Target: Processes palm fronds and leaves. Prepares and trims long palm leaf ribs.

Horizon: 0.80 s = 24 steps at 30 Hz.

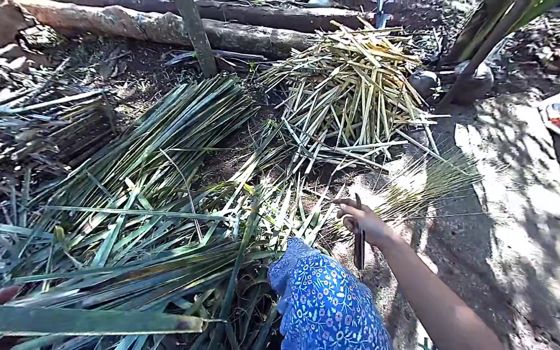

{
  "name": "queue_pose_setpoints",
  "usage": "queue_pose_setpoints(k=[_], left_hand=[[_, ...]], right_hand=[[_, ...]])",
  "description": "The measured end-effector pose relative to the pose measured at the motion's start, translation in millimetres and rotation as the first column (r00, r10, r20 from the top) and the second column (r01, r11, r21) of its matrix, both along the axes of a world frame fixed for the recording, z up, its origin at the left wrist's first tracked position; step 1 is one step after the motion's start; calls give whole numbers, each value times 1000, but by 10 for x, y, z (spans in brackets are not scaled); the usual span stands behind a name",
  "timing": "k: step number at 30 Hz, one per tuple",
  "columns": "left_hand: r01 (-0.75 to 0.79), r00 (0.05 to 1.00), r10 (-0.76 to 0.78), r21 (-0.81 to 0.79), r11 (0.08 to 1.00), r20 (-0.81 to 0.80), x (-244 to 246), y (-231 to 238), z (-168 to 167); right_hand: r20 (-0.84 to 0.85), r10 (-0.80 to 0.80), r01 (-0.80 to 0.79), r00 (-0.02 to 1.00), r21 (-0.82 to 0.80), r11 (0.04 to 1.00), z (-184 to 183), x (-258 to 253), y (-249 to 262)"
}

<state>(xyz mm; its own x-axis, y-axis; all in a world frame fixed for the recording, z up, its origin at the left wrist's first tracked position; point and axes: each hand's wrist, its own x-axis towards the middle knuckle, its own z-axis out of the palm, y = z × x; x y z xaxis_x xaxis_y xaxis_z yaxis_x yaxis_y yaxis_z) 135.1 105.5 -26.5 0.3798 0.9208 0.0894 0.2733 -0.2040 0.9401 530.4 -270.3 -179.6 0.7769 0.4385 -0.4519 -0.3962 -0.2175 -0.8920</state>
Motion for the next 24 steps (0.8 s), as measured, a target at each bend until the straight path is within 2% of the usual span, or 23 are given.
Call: queue_pose_setpoints(k=[3,5,7,9,11,14,16,17,20,22,24], left_hand=[[116,947,-159,166,979,279,-260,48,-153],[-87,954,25,194,977,299,-38,-337,-2],[-159,950,84,231,960,302,166,-591,117],[-94,962,17,272,958,273,242,-689,164],[-52,966,-22,281,958,257,276,-759,212],[-34,956,-53,285,958,290,308,-843,317],[-46,946,-48,279,959,320,333,-889,379],[-49,942,-47,275,960,332,344,-906,401],[-45,929,-58,269,962,365,350,-940,421],[-27,922,-76,260,965,380,316,-944,393],[41,929,-120,226,973,349,271,-938,304]], right_hand=[[53,70,-81,996,242,967,499,-76,286],[126,246,-276,961,378,884,840,-149,544],[190,480,-503,856,516,693,1183,-293,861],[280,679,-697,679,535,477,1484,-506,1170],[353,797,-836,489,452,313,1723,-752,1471],[354,916,-951,189,299,81,1937,-1155,1888],[357,934,-982,-20,169,-86,1984,-1434,2088],[336,940,-991,-64,93,-100,1995,-1582,2152],[374,927,-988,31,-131,86,1911,-1946,2251],[422,899,-972,117,-136,190,1835,-2041,2293],[444,861,-955,248,-38,295,1800,-2053,2310]])
